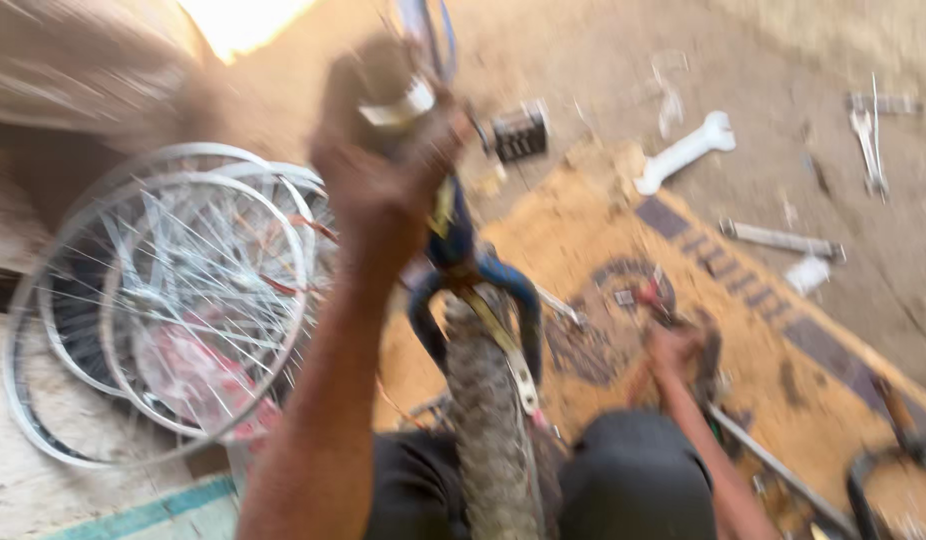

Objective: The person is repairing a bicycle's front fork assembly. They use a hammer to tap a metal part into the fork tube and then use pliers to tighten a nut on the same assembly. The work is performed on a cardboard sheet on the ground.

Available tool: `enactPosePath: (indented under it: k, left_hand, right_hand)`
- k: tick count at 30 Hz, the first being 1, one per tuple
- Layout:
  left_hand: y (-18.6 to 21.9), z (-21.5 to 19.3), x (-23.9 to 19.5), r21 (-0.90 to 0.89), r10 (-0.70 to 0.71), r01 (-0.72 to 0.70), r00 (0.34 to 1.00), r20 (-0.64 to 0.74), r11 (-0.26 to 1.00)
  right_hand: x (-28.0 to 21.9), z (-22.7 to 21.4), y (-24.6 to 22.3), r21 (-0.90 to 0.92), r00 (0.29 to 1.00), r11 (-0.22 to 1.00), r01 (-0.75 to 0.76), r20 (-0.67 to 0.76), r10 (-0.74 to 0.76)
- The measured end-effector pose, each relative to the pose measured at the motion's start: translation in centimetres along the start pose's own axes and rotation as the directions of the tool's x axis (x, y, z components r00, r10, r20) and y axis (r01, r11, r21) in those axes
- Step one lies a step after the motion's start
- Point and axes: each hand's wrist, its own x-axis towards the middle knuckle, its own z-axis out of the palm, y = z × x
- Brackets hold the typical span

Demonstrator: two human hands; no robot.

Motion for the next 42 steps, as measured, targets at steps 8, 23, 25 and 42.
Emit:
enactPosePath:
  k: [8, 23, 25, 42]
  left_hand:
    - [-1.0, 0.7, -0.4, -0.033, -0.105, 0.105, 0.994, 0.022, 0.994]
    - [-1.2, 2.1, -0.6, 0.176, -0.038, 0.068, 0.985, -0.169, 0.982]
    - [-1.3, 2.6, -0.4, 0.227, 0.122, -0.08, 0.977, -0.177, 0.971]
    - [-0.6, 3.8, -1.3, 0.306, 0.167, -0.092, 0.959, -0.228, 0.947]
  right_hand:
    - [-0.6, -8.0, -4.3, 0.833, 0.828, -0.038, -0.553, 0.554, 0.085]
    - [4.2, -22.4, -27.7, 0.575, 0.702, 0.652, -0.494, 0.706, -0.09]
    - [5.0, -24.4, -31.8, 0.439, 0.669, 0.832, -0.338, 0.734, -0.116]
    - [8.8, -27.0, -50.2, -0.373, 0.46, 0.269, 0.888, 0.698, -0.549]
